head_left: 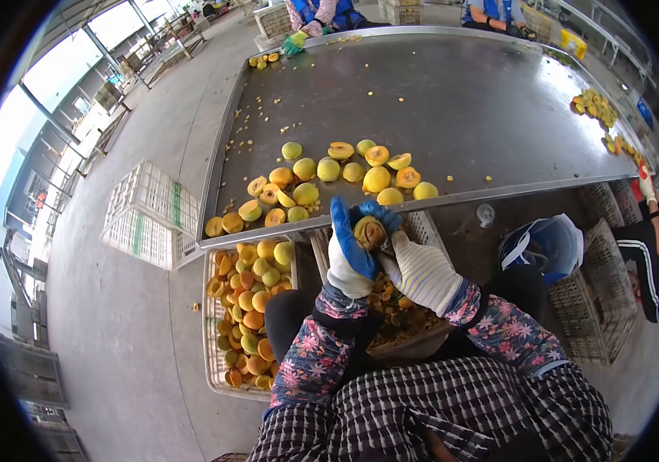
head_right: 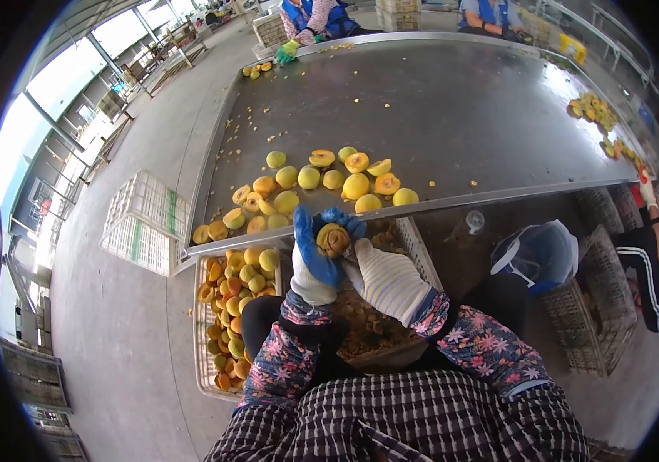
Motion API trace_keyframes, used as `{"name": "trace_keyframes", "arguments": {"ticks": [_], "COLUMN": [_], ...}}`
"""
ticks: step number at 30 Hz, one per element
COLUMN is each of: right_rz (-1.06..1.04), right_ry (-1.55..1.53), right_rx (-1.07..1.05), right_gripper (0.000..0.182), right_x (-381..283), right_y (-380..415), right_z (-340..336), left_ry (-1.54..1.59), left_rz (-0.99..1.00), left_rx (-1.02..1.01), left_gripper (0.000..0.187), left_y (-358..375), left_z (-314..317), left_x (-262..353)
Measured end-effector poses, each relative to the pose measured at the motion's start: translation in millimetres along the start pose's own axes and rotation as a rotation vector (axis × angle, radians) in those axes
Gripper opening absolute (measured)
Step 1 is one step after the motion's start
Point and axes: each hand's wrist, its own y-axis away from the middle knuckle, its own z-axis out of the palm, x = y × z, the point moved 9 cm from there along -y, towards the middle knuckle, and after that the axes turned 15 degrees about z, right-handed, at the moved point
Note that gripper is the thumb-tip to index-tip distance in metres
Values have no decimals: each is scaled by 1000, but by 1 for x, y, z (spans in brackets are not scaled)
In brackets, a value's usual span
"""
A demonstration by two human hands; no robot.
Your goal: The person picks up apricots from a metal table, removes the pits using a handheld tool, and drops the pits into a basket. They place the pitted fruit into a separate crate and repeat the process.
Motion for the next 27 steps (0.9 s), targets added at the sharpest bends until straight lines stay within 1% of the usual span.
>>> {"name": "trace_keyframes", "arguments": {"ticks": [3, 6, 9, 12, 15, 18, 21, 22, 25, 26, 27], "right_rz": [-35, 20, 4, 10, 74, 19, -35, -4, -13, 5, 20], "right_ry": [29, -103, -324, -68, -101, -514, -452, -395, -188, -121, -135], "right_rx": [-14, -62, -62, -182, -290, -245, -252, -287, -313, -250, -246], "right_gripper": [37, 37, 41, 45, 48, 47, 46, 43, 42, 41, 41], "right_x": [-1, 1, 5, 4, 10, 7, 5, 7, 22, 20, 19], "right_y": [3, 7, 8, 8, 8, 3, 3, -3, -15, -14, -13], "right_z": [7, 7, 16, 17, 26, 25, 15, 11, 19, 14, 15], "left_ry": [-39, -80, -168, -150, -208, -590, -309, -375, -21, 11, -41], "left_rz": [9, -11, -16, 69, -74, 248, 116, 189, -56, -61, -26], "left_rx": [0, -36, -58, -124, -107, -301, -128, -158, 19, -2, -9], "left_gripper": [54, 54, 55, 55, 54, 52, 52, 54, 58, 56, 56], "left_y": [1, 2, 4, 1, -2, 2, 4, 2, -2, -3, -4], "left_z": [-5, -3, -1, -5, -15, 6, 3, 2, -10, -4, -4], "left_x": [3, 3, 6, 6, -1, 19, 11, 15, -4, -3, -1]}}
